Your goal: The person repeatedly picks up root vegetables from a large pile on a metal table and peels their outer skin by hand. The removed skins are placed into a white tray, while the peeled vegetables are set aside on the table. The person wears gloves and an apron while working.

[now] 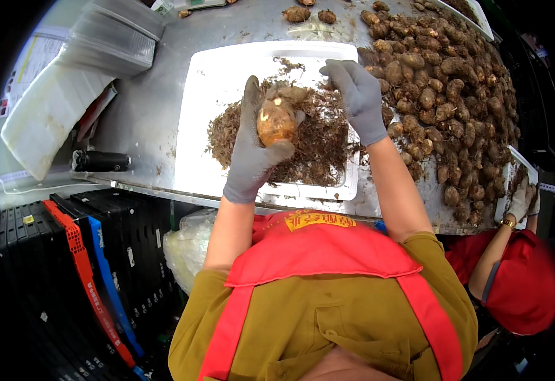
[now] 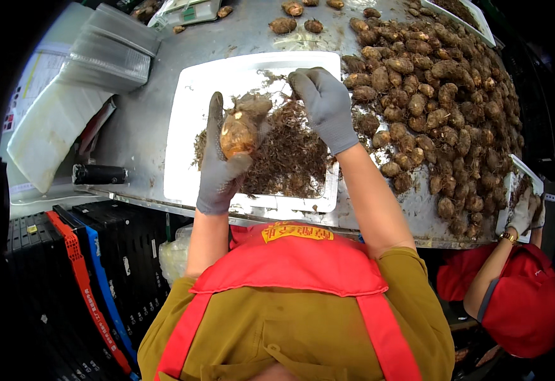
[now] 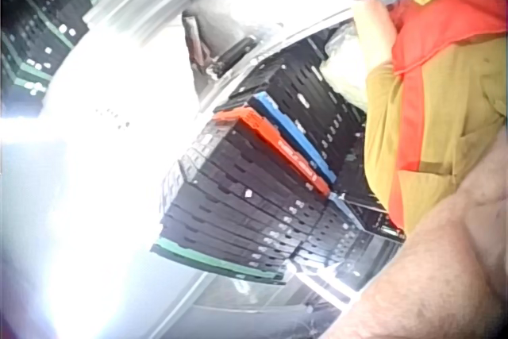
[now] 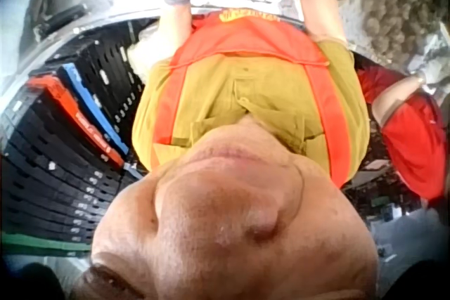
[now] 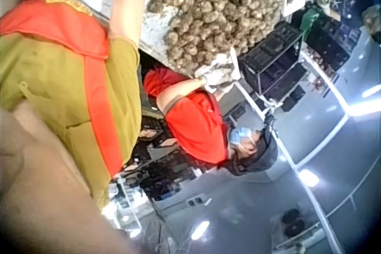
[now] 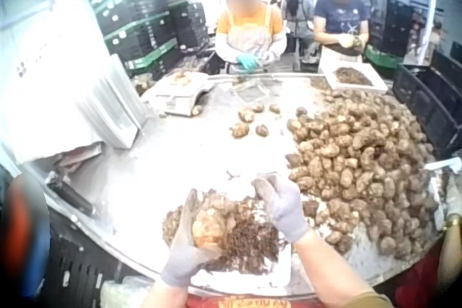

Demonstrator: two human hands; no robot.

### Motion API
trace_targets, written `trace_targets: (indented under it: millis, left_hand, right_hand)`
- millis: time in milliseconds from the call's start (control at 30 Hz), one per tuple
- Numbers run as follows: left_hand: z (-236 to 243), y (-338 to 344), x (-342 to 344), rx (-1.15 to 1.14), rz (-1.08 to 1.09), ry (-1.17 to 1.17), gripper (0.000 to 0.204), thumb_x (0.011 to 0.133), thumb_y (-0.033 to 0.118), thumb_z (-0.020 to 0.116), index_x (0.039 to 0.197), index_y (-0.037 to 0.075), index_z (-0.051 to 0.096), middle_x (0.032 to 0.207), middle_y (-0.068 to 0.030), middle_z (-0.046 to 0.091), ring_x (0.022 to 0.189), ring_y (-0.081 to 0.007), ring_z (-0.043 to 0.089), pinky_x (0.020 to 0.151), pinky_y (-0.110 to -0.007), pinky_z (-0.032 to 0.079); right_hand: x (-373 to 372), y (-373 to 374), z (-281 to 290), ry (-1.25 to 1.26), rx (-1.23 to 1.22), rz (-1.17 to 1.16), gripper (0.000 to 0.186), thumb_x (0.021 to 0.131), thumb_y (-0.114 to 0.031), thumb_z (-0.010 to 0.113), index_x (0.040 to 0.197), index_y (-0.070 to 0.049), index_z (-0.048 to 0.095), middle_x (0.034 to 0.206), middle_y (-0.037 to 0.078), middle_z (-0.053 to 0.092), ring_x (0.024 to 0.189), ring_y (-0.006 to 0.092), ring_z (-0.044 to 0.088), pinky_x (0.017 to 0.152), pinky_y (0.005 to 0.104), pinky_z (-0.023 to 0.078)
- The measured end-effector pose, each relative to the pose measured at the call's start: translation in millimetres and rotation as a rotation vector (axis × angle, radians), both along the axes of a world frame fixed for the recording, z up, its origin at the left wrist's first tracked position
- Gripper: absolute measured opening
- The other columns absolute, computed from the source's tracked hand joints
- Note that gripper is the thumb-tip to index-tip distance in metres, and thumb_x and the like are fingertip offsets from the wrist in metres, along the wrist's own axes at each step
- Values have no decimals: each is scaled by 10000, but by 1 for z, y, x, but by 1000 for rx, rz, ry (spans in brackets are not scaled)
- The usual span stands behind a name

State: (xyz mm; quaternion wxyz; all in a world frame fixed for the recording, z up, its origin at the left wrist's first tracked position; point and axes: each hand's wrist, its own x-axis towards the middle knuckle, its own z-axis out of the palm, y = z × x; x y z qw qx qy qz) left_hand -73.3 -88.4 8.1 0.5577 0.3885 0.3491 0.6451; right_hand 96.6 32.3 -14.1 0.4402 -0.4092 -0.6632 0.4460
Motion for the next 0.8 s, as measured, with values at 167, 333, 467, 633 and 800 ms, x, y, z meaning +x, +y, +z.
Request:
trace_targets:
  millis: [167,333,467,633,800]
  left_hand:
    - [2,3,-2,-55,-9,108,1189,650,27,813,1550,80,38,1446,-179,377,1289,-276,461,1068,-427,415]
    - [-6,-1,-1,-15,-57,-46,1077,699,22,747,1550,109,92,1444,-203,389,1314,-322,450,1077,-449,408]
    - [-17,3,-6,1,-84,-475,915,790,243,742,1520,109,207,1471,-233,360,1384,-396,346,1111,-496,357]
    - [-43,7,-13,-107,-165,-713,885,862,553,618,1501,67,246,1533,-222,254,1394,-391,320,1122,-546,318]
    - [-41,3,6,-286,-8,-790,736,896,589,569,1387,66,405,1345,-162,485,1242,-320,484,1017,-473,447]
  right_hand:
    - [-27,-35,17,169,64,155,378,906,-356,602,1077,-27,673,1066,120,671,974,215,628,878,311,492]
    - [-40,-13,-4,69,132,39,364,903,-352,596,933,-1,689,984,141,677,889,232,639,798,332,504]
    - [-8,8,-7,-88,-106,-80,357,955,-325,568,1008,7,686,899,102,682,745,161,630,725,298,518]
    - [-18,-28,8,139,78,109,491,887,-351,662,1232,-8,595,1233,131,607,1168,231,555,1044,355,407]
    - [-40,-33,-2,216,69,246,352,902,-300,636,1136,-38,653,1136,163,640,1021,269,632,883,344,498]
